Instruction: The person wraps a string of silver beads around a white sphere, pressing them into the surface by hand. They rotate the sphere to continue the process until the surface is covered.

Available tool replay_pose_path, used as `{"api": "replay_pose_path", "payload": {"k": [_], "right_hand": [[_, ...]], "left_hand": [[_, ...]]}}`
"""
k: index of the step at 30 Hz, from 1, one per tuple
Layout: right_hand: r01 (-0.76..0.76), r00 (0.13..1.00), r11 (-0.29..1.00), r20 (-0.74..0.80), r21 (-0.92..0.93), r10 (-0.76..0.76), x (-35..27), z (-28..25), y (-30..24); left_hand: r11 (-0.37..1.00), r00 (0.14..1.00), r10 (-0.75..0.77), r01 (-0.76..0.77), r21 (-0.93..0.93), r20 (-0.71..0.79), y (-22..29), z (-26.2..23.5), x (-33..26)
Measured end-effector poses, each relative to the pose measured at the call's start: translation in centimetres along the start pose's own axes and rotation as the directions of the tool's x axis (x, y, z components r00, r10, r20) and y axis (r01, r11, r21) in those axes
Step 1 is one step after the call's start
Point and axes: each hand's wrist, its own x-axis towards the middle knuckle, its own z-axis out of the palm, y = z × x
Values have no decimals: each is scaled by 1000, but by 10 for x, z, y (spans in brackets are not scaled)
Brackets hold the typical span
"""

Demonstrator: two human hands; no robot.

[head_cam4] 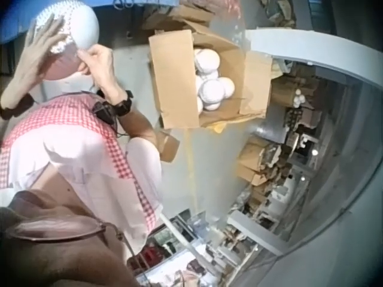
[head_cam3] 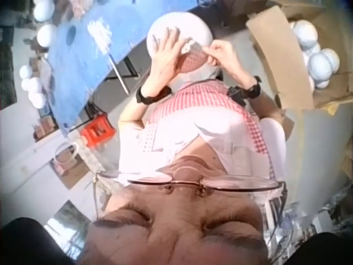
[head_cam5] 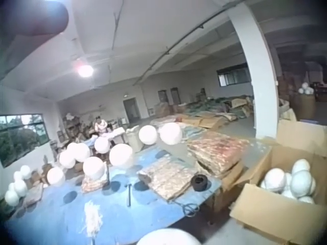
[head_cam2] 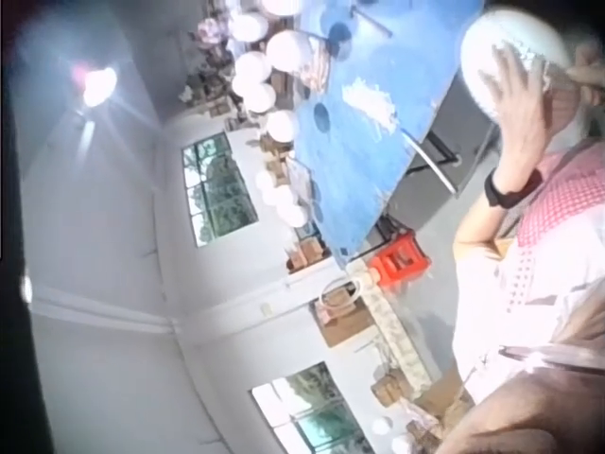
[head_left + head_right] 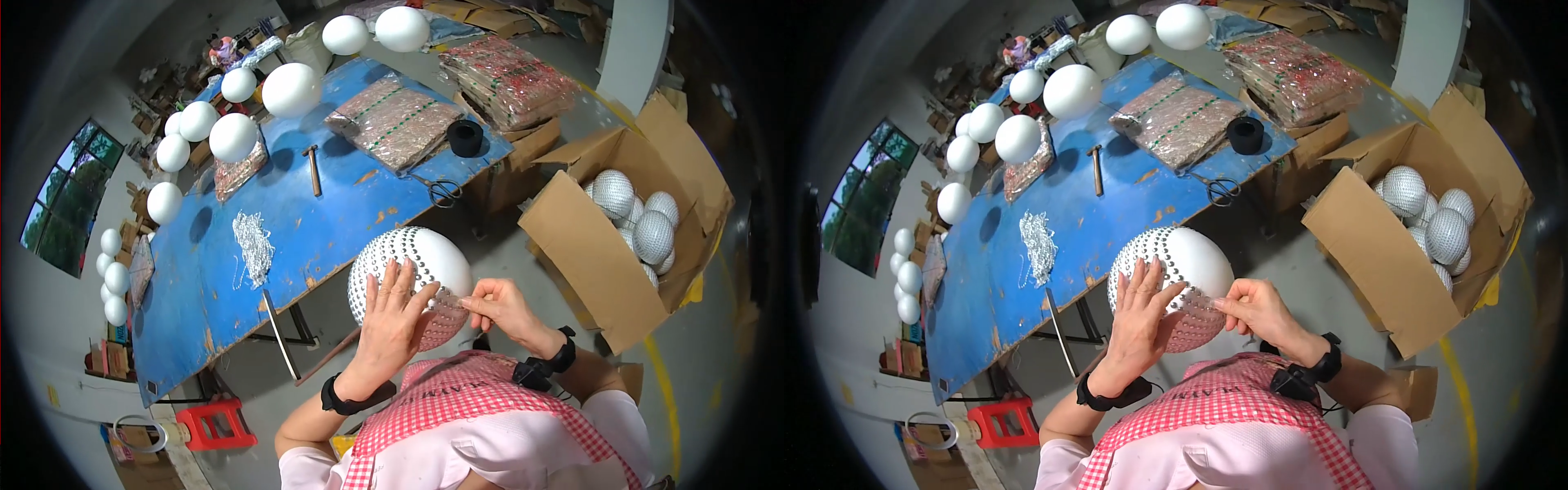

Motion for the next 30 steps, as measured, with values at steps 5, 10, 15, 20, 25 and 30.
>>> {"api": "replay_pose_path", "payload": {"k": [5,10,15,20,25,30], "right_hand": [[63,998,997,10,-37,-63,-5,2,7],[433,877,887,-152,-158,-456,-2,17,19],[346,842,769,-183,-537,-507,-9,19,-3],[363,842,786,-184,-501,-507,-8,18,-4],[451,680,501,-80,-738,-729,-7,19,-4],[491,671,476,-32,-730,-740,-6,17,-9]], "left_hand": [[993,993,65,-74,87,97,2,-5,4],[997,990,57,-65,51,129,8,-7,9],[988,990,79,-93,120,114,7,-2,6],[988,991,79,-92,126,106,8,-2,8],[985,991,73,-88,149,108,9,-1,8],[985,992,78,-92,148,96,11,0,8]]}}
